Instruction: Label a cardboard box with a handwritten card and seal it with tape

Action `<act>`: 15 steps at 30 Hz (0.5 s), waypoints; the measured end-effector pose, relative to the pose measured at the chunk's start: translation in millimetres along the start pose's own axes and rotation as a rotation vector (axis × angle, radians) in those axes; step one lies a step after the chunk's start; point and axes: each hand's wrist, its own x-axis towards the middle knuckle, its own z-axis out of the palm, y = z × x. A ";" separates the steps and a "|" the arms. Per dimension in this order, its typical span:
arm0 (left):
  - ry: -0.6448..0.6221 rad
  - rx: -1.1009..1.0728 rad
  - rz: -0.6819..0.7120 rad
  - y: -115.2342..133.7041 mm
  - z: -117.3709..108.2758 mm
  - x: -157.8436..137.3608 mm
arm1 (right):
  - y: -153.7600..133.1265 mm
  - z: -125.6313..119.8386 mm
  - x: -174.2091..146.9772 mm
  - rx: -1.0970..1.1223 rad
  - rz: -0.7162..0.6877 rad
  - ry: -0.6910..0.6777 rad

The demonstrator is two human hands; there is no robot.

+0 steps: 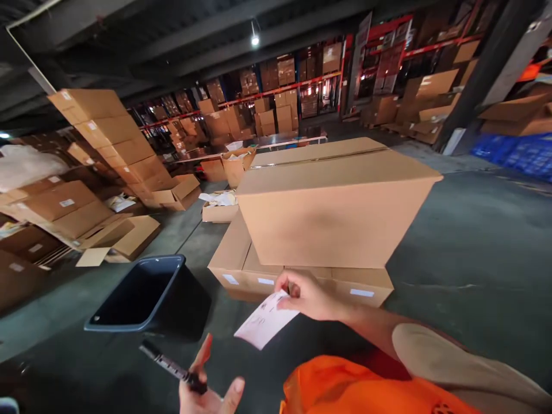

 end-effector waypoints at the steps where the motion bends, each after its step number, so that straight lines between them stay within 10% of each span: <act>1: -0.009 -0.075 -0.003 -1.3 4.0 -3.1 | -2.6 14.1 -1.4 0.043 0.010 -0.024; 9: -0.173 -0.500 -0.481 17.2 21.9 21.7 | -4.2 60.1 16.1 0.127 0.009 -0.118; 15: -0.133 -0.449 -0.306 18.2 74.7 90.9 | 47.2 18.8 52.1 0.078 0.111 0.212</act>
